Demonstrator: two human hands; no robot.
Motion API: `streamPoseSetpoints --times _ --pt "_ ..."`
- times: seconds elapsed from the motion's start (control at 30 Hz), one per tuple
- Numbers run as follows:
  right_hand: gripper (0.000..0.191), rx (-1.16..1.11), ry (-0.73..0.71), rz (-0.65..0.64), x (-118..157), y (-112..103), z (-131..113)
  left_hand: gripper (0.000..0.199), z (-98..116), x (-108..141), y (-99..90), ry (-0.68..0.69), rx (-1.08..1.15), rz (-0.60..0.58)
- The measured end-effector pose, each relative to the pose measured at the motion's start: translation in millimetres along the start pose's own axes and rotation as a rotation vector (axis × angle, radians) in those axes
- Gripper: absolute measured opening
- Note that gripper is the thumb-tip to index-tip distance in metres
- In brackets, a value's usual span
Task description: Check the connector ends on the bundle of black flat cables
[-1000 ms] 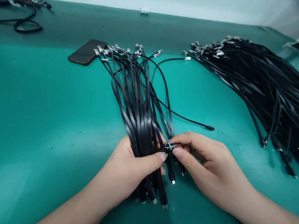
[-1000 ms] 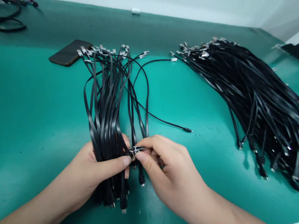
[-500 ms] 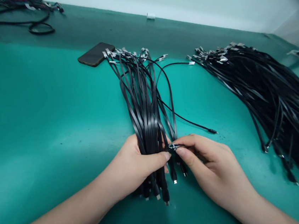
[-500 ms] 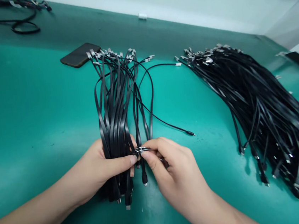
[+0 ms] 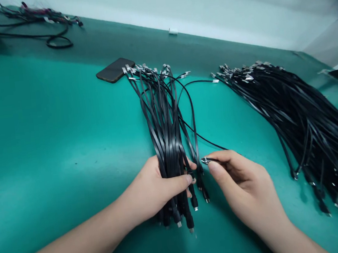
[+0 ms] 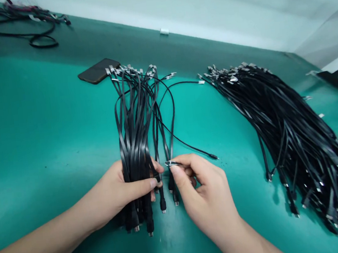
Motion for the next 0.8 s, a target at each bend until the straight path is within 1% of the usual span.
streamPoseSetpoints --times 0.07,0.2,0.33,0.47,0.63,0.8 --pt "0.01 0.01 -0.018 0.041 -0.4 -3.2 -1.1 0.013 -0.9 0.0 0.4 0.007 0.031 -0.008" --pt "0.011 -0.01 -0.012 0.032 -0.9 -1.8 -2.9 0.012 -0.8 0.6 1.4 -0.001 0.035 -0.007" --pt "0.014 -0.031 0.005 -0.016 -0.2 1.6 -5.7 0.02 1.9 0.7 -0.2 0.001 0.025 0.043" --pt "0.016 0.019 0.006 -0.067 1.8 3.4 -11.0 0.027 4.1 0.5 -0.8 0.005 -0.071 0.063" --pt "0.015 0.048 0.005 -0.121 2.4 8.7 -11.2 0.025 3.4 0.8 -3.3 -0.007 -0.15 0.105" --pt "0.016 0.031 0.013 -0.16 2.2 12.5 -7.6 0.025 4.3 0.2 -2.7 0.001 -0.159 0.106"
Point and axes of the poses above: each hand's wrist, its own x-axis away from the middle knuckle, its own y-axis out of the palm, z = x × y, the point moved 6 cm from there along -x, towards the middle knuckle, and after that the axes turned 3 degrees about -x, right-handed, at the moved point
